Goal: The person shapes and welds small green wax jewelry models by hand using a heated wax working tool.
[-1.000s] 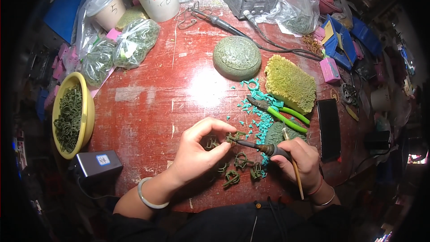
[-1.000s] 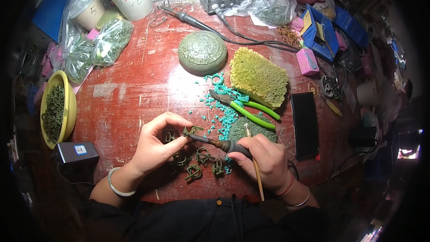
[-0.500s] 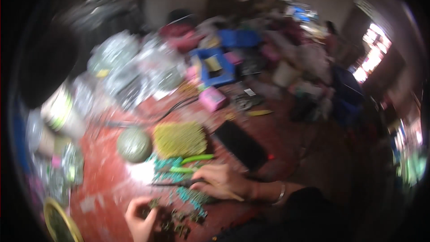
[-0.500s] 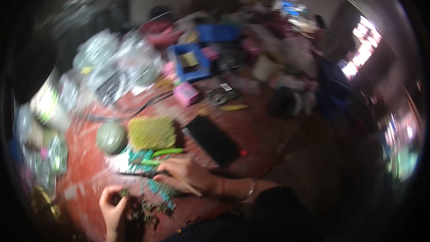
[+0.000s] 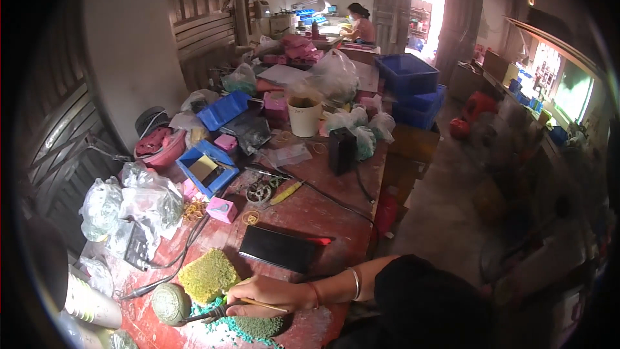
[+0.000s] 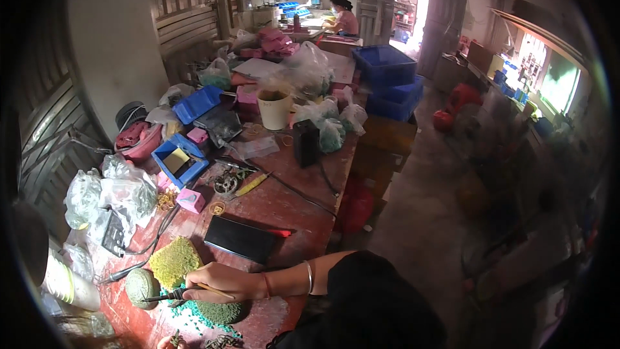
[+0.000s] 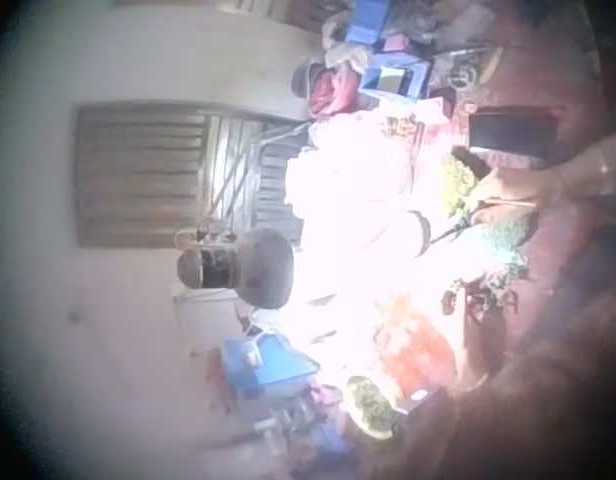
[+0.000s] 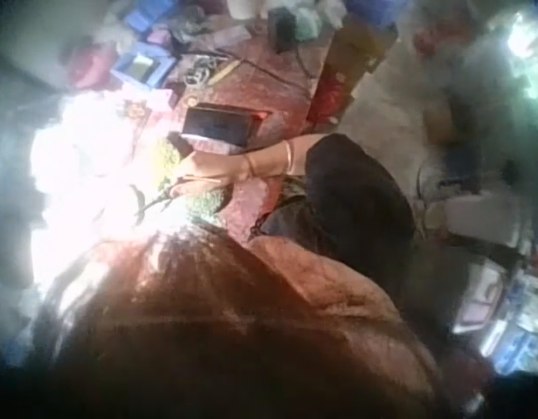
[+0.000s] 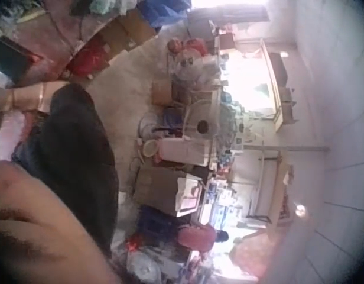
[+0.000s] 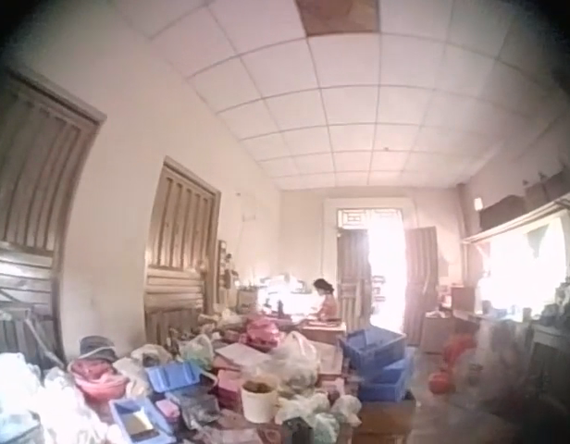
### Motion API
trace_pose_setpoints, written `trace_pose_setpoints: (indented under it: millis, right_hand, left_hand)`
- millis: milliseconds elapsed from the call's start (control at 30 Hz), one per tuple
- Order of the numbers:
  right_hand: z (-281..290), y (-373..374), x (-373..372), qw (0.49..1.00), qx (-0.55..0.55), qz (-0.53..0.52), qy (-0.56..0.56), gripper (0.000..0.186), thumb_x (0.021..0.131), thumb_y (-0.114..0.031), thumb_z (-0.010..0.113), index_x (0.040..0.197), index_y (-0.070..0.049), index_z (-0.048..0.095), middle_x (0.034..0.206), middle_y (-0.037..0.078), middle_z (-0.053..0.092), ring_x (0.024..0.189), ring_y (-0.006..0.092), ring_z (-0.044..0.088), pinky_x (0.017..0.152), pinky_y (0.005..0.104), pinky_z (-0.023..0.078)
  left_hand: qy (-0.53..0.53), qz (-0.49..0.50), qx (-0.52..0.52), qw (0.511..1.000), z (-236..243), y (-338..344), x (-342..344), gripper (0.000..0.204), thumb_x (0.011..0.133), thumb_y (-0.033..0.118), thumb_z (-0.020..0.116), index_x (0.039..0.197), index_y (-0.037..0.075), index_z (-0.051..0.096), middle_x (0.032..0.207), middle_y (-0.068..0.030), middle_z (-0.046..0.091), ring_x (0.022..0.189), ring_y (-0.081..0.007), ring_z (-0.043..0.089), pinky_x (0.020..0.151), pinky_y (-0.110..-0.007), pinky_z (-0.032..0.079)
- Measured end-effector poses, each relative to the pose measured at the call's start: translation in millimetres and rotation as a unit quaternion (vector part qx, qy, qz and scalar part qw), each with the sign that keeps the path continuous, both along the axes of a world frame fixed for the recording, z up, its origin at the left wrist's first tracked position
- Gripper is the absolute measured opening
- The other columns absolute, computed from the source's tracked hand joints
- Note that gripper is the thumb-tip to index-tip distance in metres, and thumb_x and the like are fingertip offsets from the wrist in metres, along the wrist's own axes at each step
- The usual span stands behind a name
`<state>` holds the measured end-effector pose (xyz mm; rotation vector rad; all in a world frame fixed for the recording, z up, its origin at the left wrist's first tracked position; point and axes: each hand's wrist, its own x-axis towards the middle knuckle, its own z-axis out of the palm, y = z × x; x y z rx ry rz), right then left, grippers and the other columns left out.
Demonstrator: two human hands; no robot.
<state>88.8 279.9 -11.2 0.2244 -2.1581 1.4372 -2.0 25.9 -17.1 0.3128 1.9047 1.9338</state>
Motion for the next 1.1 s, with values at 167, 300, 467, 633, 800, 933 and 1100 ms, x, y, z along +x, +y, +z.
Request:
trace_pose_setpoints:
  millis: [167, 300, 467, 633, 800, 933, 1100]
  right_hand:
    - [-0.8, 27.6, 17.1, 0.94, 0.303, -0.159, 0.008, 0.024, 0.095, -0.016, 0.068, 0.115, -0.003, 0.067, 0.093, 0.009, 0.063, 0.082, 0.026, 0.065, 0.064, 0.0399, 0.054]
    - [14.9, 28.8, 14.9, 0.903, 0.343, -0.226, -0.129, 0.02, 0.092, -0.016, 0.073, 0.108, -0.006, 0.068, 0.09, 0.013, 0.063, 0.076, 0.0316, 0.065, 0.061, 0.0422, 0.053]
    - [37.6, 12.7, 11.8, 0.981, 0.136, -0.12, -0.068, 0.022, 0.087, -0.012, 0.08, 0.1, 0.0, 0.067, 0.084, 0.014, 0.064, 0.07, 0.0302, 0.064, 0.063, 0.0366, 0.05]
    - [19.6, -8.3, 9.6, 0.978, 0.184, 0.026, -0.092, 0.023, 0.088, -0.018, 0.081, 0.097, -0.003, 0.067, 0.08, 0.012, 0.064, 0.067, 0.0286, 0.062, 0.06, 0.0369, 0.049]
    - [12.4, -17.3, 9.7, 0.97, 0.222, 0.052, -0.089, 0.024, 0.088, -0.02, 0.081, 0.099, -0.005, 0.067, 0.079, 0.01, 0.064, 0.065, 0.0288, 0.063, 0.056, 0.0377, 0.049]
    - [14.7, -14.4, 11.8, 0.964, 0.236, 0.061, -0.106, 0.024, 0.087, -0.02, 0.082, 0.097, -0.005, 0.067, 0.079, 0.009, 0.064, 0.064, 0.0283, 0.064, 0.056, 0.0367, 0.05]
    - [17.2, -15.7, 10.1, 0.957, 0.261, 0.06, -0.11, 0.025, 0.085, -0.02, 0.084, 0.097, -0.005, 0.068, 0.079, 0.009, 0.064, 0.064, 0.028, 0.065, 0.056, 0.0362, 0.051]
  left_hand:
    - [0.0, 0.01, 0.051, 0.999, -16.5, -17.9, 6.5, 0.018, 0.09, -0.004, 0.07, 0.105, 0.003, 0.062, 0.089, -0.0037, 0.066, 0.066, -0.009, 0.061, 0.052, -0.02, 0.043]
    - [-0.033, 0.001, 0.007, 0.999, -5.6, -29.7, 16.7, 0.025, 0.088, -0.002, 0.075, 0.11, 0.003, 0.064, 0.099, -0.0037, 0.067, 0.08, -0.0085, 0.061, 0.066, -0.022, 0.046]
    - [0.004, -0.042, 0.039, 0.998, -5.3, -27.3, 11.6, 0.03, 0.087, -0.004, 0.075, 0.115, 0.001, 0.067, 0.104, -0.0018, 0.068, 0.089, -0.0071, 0.062, 0.079, -0.023, 0.05]
    - [0.033, -0.028, 0.0, 0.999, -12.8, -29.2, 7.3, 0.031, 0.088, -0.004, 0.071, 0.118, 0.002, 0.068, 0.099, 0.0004, 0.067, 0.086, -0.0041, 0.06, 0.077, -0.021, 0.05]
    - [-0.01, -0.035, 0.003, 0.999, -8.8, -31.6, 12.1, 0.03, 0.087, -0.009, 0.069, 0.115, 0.0, 0.068, 0.106, -0.0014, 0.066, 0.089, -0.0065, 0.059, 0.082, -0.023, 0.049]
    - [-0.028, -0.02, 0.016, 0.999, -8.4, -30.7, 14.0, 0.029, 0.086, -0.003, 0.07, 0.115, 0.002, 0.069, 0.099, 0.0, 0.069, 0.082, -0.0046, 0.06, 0.075, -0.023, 0.05]
    - [-0.004, -0.026, -0.019, 0.999, -3.1, -28.1, 12.3, 0.027, 0.086, -0.003, 0.069, 0.112, 0.003, 0.07, 0.103, -0.0016, 0.07, 0.081, -0.0054, 0.06, 0.075, -0.023, 0.05]
